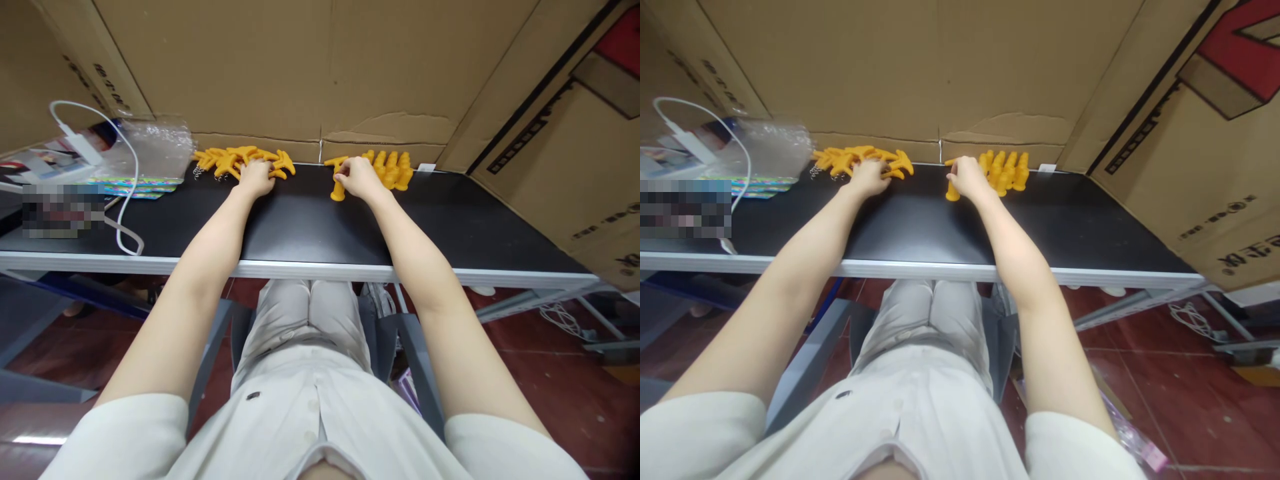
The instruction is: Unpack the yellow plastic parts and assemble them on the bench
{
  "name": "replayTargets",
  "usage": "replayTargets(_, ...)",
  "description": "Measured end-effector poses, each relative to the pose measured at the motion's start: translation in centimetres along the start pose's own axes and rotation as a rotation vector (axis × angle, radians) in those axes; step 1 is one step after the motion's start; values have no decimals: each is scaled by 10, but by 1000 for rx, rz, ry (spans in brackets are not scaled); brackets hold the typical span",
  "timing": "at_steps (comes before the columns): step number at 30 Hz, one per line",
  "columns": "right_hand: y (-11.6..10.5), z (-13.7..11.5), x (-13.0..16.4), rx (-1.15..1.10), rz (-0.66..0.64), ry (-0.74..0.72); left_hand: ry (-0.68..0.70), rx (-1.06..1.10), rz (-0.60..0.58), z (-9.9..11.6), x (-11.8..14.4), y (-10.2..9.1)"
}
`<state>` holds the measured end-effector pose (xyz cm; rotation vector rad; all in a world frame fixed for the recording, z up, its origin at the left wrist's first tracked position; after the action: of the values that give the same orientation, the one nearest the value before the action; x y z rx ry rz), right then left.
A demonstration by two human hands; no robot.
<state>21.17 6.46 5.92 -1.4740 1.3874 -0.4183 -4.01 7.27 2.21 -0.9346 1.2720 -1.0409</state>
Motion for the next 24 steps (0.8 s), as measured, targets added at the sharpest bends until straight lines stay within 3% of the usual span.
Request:
replayTargets(5,5,6,-4,-21,13,-34,-11,15,-43,-1,-3,13)
replayTargets(11,9,6,-4,-12,-23,-21,-49,45,-101,-1,-1,16)
replayTargets(24,8,0,0,-20,-40,1,-165,206,-30,-24,-17,29)
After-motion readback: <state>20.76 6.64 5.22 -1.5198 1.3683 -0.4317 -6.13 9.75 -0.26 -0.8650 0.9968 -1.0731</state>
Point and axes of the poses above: each hand's wrist, its own x-axis away from the middle knuckle, its own y-axis out of the palm, z = x × y, the point moved 8 cm from there along -x, towards the middle knuckle, and after that the axes turned 6 degrees about -x, right-handed, at the moved point
